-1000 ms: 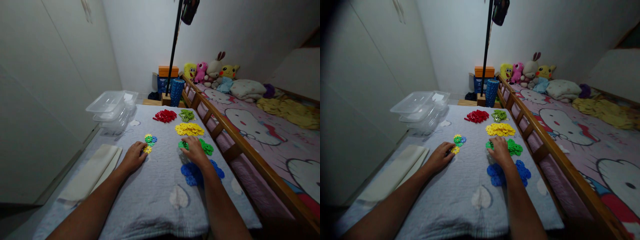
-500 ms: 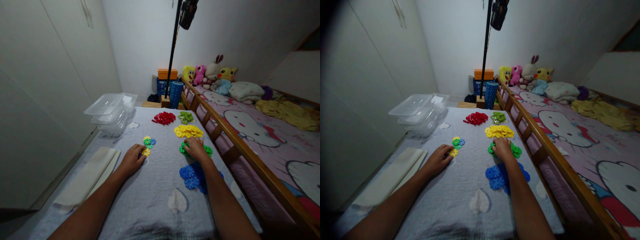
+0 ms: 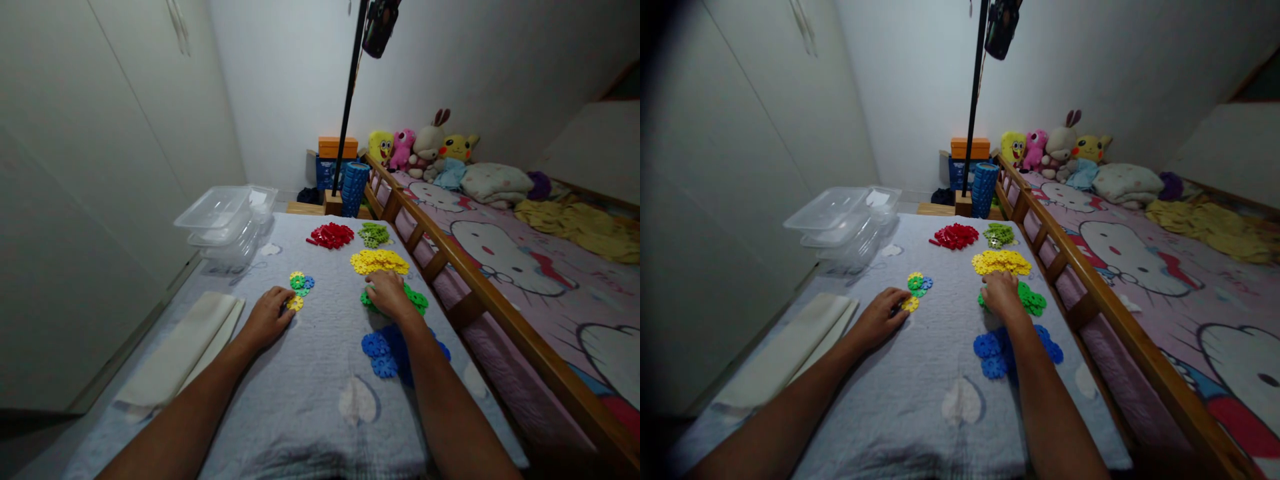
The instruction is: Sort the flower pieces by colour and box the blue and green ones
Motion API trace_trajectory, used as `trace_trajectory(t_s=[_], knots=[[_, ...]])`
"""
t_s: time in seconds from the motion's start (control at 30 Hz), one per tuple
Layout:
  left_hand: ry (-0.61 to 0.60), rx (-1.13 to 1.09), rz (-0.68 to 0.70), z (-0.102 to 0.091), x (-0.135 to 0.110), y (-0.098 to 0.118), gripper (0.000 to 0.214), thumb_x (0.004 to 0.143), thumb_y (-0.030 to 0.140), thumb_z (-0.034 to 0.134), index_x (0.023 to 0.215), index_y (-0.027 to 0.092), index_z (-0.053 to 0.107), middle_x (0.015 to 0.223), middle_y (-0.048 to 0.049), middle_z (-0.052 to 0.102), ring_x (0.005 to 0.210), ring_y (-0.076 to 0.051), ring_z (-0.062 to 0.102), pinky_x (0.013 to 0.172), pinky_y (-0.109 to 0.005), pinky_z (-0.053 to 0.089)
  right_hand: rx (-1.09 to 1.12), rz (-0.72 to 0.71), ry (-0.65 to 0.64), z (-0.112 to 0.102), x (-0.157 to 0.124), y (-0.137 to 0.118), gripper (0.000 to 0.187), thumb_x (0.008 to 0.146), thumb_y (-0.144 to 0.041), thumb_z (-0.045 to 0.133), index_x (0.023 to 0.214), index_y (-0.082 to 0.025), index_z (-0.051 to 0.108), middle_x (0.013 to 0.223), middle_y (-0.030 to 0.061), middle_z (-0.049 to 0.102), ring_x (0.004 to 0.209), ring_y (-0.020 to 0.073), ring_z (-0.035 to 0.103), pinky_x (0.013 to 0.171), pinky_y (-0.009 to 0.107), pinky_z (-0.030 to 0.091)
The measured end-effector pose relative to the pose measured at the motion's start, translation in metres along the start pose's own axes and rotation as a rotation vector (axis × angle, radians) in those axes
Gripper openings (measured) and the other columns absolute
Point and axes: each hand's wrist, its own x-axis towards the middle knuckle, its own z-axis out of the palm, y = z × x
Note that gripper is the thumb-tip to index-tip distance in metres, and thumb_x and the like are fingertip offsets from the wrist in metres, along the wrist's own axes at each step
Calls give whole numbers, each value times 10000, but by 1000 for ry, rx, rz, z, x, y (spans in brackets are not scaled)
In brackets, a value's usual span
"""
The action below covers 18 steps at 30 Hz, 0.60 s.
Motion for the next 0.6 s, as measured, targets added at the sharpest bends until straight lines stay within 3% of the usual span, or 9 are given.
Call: trace_trajectory(t_s=[0.3,0.43,0.6], knots=[[65,42,-5,2,-1,-1,331,829,286,603,1132,172,675,1087,-102,647,1048,-272,598,963,-436,486,136,-380,-126,18,28,-94,312,920,-226,536,1188,-183,691,1221,113,680,1142,251,566,996,344,382],[109,95,-21,3,-2,-2,350,803,287,648,1138,189,681,1087,-95,643,1039,-275,591,962,-436,481,178,-394,-126,30,48,-119,360,917,-222,534,1258,-191,645,1269,113,649,1174,242,545,996,340,381],[107,155,-59,2,-2,-3,376,796,313,681,1144,171,685,1093,-107,644,1037,-291,569,958,-441,471,163,-339,-61,38,63,-136,395,912,-382,570,1231,-164,654,1271,139,612,1161,273,536,951,355,419]])
